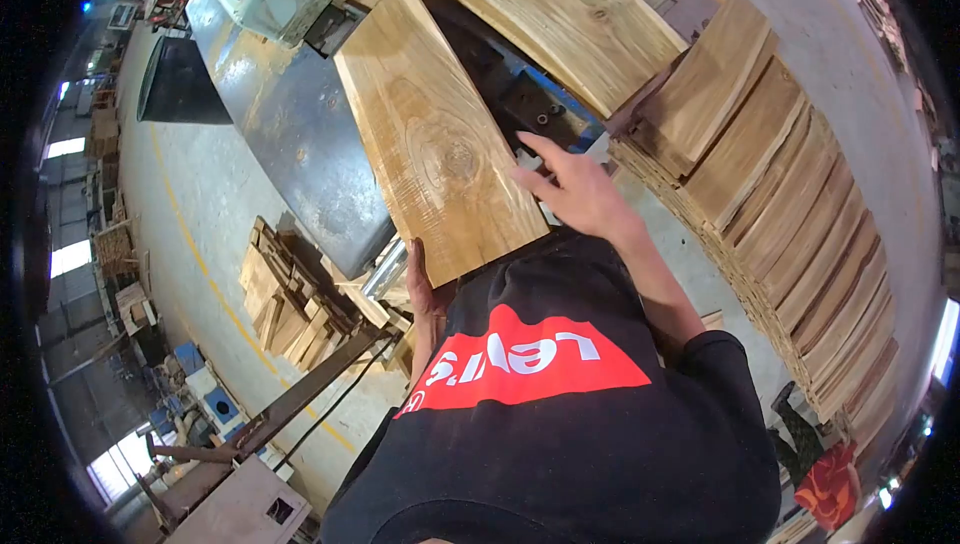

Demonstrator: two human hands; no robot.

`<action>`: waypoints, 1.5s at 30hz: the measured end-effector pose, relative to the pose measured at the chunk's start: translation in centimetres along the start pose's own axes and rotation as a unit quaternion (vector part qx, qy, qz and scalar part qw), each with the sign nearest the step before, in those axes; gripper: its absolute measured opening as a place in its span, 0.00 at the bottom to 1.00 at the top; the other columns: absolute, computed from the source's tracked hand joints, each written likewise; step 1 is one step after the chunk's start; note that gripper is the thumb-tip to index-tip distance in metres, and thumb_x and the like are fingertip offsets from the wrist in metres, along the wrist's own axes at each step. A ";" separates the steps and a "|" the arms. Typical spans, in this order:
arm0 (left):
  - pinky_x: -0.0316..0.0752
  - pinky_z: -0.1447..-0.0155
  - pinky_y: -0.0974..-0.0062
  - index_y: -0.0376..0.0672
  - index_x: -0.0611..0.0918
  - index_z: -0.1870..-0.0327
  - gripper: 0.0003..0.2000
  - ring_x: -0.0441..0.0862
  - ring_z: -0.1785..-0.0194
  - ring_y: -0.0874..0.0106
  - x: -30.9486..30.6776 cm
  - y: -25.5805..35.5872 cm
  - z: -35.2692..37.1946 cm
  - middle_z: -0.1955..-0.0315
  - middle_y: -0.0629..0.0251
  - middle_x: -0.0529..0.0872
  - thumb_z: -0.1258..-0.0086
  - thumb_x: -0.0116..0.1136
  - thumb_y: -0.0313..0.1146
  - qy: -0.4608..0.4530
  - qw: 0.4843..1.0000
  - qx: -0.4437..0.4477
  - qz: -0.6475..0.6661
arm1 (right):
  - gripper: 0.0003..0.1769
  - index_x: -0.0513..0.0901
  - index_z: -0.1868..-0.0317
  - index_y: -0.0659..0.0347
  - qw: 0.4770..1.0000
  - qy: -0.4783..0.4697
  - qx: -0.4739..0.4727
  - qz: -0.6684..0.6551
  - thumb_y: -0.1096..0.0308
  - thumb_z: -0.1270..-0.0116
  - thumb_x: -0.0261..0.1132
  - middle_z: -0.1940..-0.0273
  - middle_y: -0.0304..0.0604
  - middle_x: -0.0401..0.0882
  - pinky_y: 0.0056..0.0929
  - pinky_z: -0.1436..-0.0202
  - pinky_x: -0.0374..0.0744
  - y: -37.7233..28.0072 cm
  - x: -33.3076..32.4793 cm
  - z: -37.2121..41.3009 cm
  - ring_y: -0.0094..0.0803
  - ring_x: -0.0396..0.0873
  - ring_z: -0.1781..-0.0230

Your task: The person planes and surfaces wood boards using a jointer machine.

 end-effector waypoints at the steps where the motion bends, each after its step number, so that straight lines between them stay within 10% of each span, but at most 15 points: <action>1: 0.75 0.23 0.53 0.41 0.76 0.24 0.27 0.81 0.28 0.59 -0.5 -0.4 0.5 0.29 0.60 0.82 0.14 0.59 0.49 0.021 1.000 0.004 0.013 | 0.36 0.74 0.20 0.60 0.995 0.034 -0.068 -0.072 0.49 0.19 0.68 0.48 0.53 0.91 0.39 0.49 0.85 -0.9 1.5 -0.2 0.42 0.92 0.52; 6: 0.74 0.23 0.54 0.39 0.77 0.26 0.23 0.81 0.29 0.62 -4.2 1.6 2.4 0.33 0.54 0.84 0.13 0.60 0.43 0.096 0.984 0.097 -0.119 | 0.43 0.62 0.12 0.56 0.981 0.011 -0.076 -0.178 0.65 0.22 0.70 0.53 0.56 0.82 0.30 0.52 0.78 -1.7 4.9 -0.8 0.28 0.74 0.62; 9: 0.66 0.16 0.53 0.37 0.57 0.13 0.57 0.70 0.20 0.56 -1.5 3.6 3.6 0.20 0.49 0.66 0.38 0.85 0.43 0.043 0.912 0.229 -0.338 | 0.46 0.60 0.11 0.54 0.979 0.031 -0.152 -0.133 0.70 0.25 0.71 0.68 0.51 0.73 0.30 0.62 0.73 -0.8 6.2 -2.2 0.27 0.64 0.70; 11: 0.55 0.11 0.51 0.39 0.38 0.09 0.84 0.54 0.11 0.50 2.4 5.0 4.7 0.11 0.46 0.43 0.63 0.97 0.45 0.025 0.833 0.298 -0.466 | 0.45 0.60 0.11 0.54 0.977 -0.008 -0.137 -0.161 0.72 0.24 0.69 0.46 0.58 0.77 0.29 0.46 0.75 -0.6 6.7 -3.6 0.29 0.74 0.54; 14: 0.50 0.10 0.53 0.39 0.41 0.09 0.83 0.45 0.08 0.47 4.8 6.3 4.5 0.10 0.40 0.38 0.64 0.97 0.44 0.044 0.677 0.333 -0.654 | 0.44 0.59 0.10 0.54 0.958 -0.034 -0.181 -0.221 0.75 0.22 0.66 0.18 0.58 0.69 0.30 0.24 0.72 -0.6 7.4 -5.6 0.30 0.76 0.26; 15: 0.49 0.09 0.54 0.39 0.43 0.09 0.81 0.38 0.07 0.46 4.2 6.4 3.4 0.10 0.37 0.35 0.62 0.96 0.43 0.032 0.682 0.345 -0.645 | 0.44 0.59 0.10 0.52 0.951 -0.072 -0.142 -0.266 0.77 0.22 0.64 0.13 0.48 0.63 0.32 0.17 0.66 -0.1 8.5 -6.1 0.32 0.62 0.14; 19: 0.49 0.09 0.52 0.37 0.47 0.10 0.75 0.38 0.07 0.45 1.5 6.4 1.4 0.11 0.35 0.43 0.59 0.92 0.40 0.107 0.718 0.317 -0.611 | 0.44 0.58 0.10 0.53 0.954 -0.065 -0.102 -0.276 0.74 0.23 0.66 0.15 0.53 0.67 0.37 0.22 0.74 0.3 9.8 -7.2 0.39 0.72 0.19; 23: 0.39 0.09 0.45 0.35 0.49 0.10 0.73 0.37 0.08 0.42 2.6 5.6 0.2 0.11 0.36 0.47 0.57 0.90 0.45 0.100 0.604 0.364 -0.702 | 0.40 0.70 0.17 0.59 0.995 -0.085 0.048 0.005 0.67 0.28 0.71 0.18 0.64 0.64 0.46 0.18 0.70 -0.1 8.3 -5.9 0.56 0.68 0.20; 26: 0.36 0.10 0.40 0.34 0.49 0.10 0.73 0.39 0.08 0.42 3.5 4.5 -1.3 0.11 0.36 0.48 0.57 0.90 0.46 0.118 0.596 0.363 -0.707 | 0.29 0.81 0.27 0.62 0.947 0.087 -0.226 0.210 0.66 0.27 0.70 0.20 0.67 0.66 0.49 0.17 0.68 -6.7 6.2 -2.7 0.58 0.67 0.18; 34: 0.45 0.11 0.39 0.33 0.58 0.12 0.68 0.47 0.09 0.39 5.6 7.2 -4.9 0.14 0.34 0.55 0.51 0.88 0.58 0.078 0.567 0.432 -0.697 | 0.26 0.82 0.30 0.67 0.935 0.031 -0.325 0.140 0.64 0.24 0.69 0.18 0.70 0.63 0.51 0.15 0.66 -4.5 11.7 -11.5 0.62 0.60 0.14; 45: 0.44 0.11 0.41 0.36 0.60 0.12 0.66 0.49 0.09 0.43 6.0 15.6 -12.6 0.13 0.37 0.56 0.49 0.86 0.60 0.139 0.514 0.397 -0.748 | 0.12 0.88 0.45 0.59 0.923 0.182 -0.326 0.092 0.69 0.26 0.67 0.30 0.50 0.83 0.45 0.27 0.81 -7.8 14.3 -22.8 0.48 0.77 0.24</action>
Point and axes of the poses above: each hand's wrist, its own z-axis away from the middle knuckle, its own x-axis out of the palm, y = z × x, the point moved 10 cm from there along -z, towards the middle knuckle
